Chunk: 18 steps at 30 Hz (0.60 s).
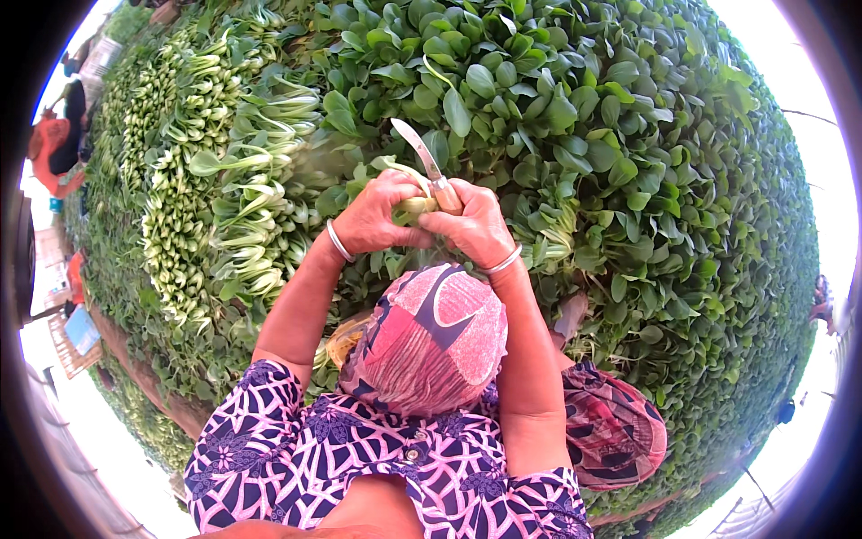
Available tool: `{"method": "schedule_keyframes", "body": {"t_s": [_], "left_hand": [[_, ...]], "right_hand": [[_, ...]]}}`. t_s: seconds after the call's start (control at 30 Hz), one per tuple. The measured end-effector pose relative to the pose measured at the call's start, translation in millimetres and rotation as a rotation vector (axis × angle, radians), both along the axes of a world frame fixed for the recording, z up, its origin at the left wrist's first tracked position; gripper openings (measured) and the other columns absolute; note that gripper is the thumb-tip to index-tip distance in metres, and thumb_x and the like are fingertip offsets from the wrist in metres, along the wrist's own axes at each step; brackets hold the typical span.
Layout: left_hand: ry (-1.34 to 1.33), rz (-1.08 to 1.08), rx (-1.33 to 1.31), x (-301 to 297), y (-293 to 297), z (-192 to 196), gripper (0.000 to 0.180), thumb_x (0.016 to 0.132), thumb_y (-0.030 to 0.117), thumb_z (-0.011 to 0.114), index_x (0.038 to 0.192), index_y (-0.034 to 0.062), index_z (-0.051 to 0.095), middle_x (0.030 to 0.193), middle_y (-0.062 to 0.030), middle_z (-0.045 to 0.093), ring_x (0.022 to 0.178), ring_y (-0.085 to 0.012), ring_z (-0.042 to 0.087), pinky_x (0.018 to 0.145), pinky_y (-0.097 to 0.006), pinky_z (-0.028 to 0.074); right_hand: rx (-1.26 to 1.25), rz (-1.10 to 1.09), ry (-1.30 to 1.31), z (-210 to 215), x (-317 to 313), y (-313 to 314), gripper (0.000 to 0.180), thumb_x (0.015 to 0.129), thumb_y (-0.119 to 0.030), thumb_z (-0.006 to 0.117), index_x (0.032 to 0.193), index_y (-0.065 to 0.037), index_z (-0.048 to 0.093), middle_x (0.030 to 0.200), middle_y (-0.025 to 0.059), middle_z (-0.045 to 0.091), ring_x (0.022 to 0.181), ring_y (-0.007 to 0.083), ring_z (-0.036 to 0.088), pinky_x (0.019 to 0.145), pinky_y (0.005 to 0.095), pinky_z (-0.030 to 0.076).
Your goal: The person harvests bok choy by cutting the base of each plant with a knife, gathering several stems in one hand, and placing them onto a growing pile of harvested vegetables.
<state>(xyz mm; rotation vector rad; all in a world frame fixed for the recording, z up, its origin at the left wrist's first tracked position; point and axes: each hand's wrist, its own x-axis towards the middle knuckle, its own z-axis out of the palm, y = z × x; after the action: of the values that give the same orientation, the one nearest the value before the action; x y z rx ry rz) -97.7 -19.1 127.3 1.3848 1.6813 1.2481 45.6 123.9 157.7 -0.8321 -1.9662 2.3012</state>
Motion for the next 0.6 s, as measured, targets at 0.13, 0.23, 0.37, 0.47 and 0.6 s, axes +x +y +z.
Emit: {"method": "schedule_keyframes", "body": {"t_s": [0.13, 0.23, 0.37, 0.47, 0.6], "left_hand": [[-0.783, 0.036, -0.222, 15, -1, -24, 0.034, 0.079, 0.018, 0.082, 0.106, 0.0036, 0.065, 0.091, 0.0016, 0.065, 0.082, -0.0093, 0.06, 0.076, -0.026, 0.05], [-0.629, 0.269, -0.246, 21, 2, -26, 0.028, 0.082, 0.012, 0.079, 0.104, 0.0031, 0.064, 0.091, 0.0036, 0.064, 0.08, -0.0051, 0.057, 0.072, -0.023, 0.049], [-0.502, 0.451, -0.276, 19, -2, -39, 0.019, 0.083, 0.01, 0.077, 0.096, 0.0034, 0.065, 0.083, 0.0047, 0.063, 0.075, -0.0039, 0.055, 0.068, -0.022, 0.047], [-0.446, 0.48, -0.27, 19, 0, -51, 0.014, 0.083, 0.009, 0.074, 0.093, 0.0033, 0.066, 0.078, 0.0056, 0.062, 0.07, -0.0035, 0.052, 0.063, -0.021, 0.045], [-0.478, 0.48, -0.279, 23, 5, -52, 0.011, 0.085, 0.006, 0.071, 0.093, 0.0029, 0.066, 0.079, 0.0054, 0.062, 0.068, -0.0035, 0.052, 0.062, -0.022, 0.045]], "right_hand": [[0.042, -0.035, -0.11, -4, 4, 0, 0.025, 0.08, -0.014, 0.073, 0.098, 0.0, 0.065, 0.071, -0.0012, 0.059, 0.059, 0.0053, 0.053, 0.05, 0.0249, 0.042], [0.468, -0.045, -0.043, -34, 11, -3, 0.025, 0.083, -0.021, 0.071, 0.098, -0.003, 0.063, 0.075, 0.0114, 0.065, 0.069, 0.0254, 0.063, 0.064, 0.0362, 0.049], [0.722, 0.009, -0.084, -41, 20, -10, 0.025, 0.081, -0.024, 0.069, 0.098, -0.008, 0.062, 0.083, 0.0177, 0.066, 0.078, 0.0383, 0.064, 0.068, 0.0438, 0.05], [0.84, 0.016, -0.027, -52, 26, -11, 0.021, 0.081, -0.023, 0.067, 0.096, -0.009, 0.06, 0.081, 0.016, 0.066, 0.075, 0.0385, 0.064, 0.066, 0.0463, 0.05], [0.894, 0.026, -0.005, -58, 35, -9, 0.016, 0.082, -0.023, 0.065, 0.091, -0.01, 0.059, 0.079, 0.0155, 0.066, 0.07, 0.0391, 0.063, 0.062, 0.0478, 0.05]]}}
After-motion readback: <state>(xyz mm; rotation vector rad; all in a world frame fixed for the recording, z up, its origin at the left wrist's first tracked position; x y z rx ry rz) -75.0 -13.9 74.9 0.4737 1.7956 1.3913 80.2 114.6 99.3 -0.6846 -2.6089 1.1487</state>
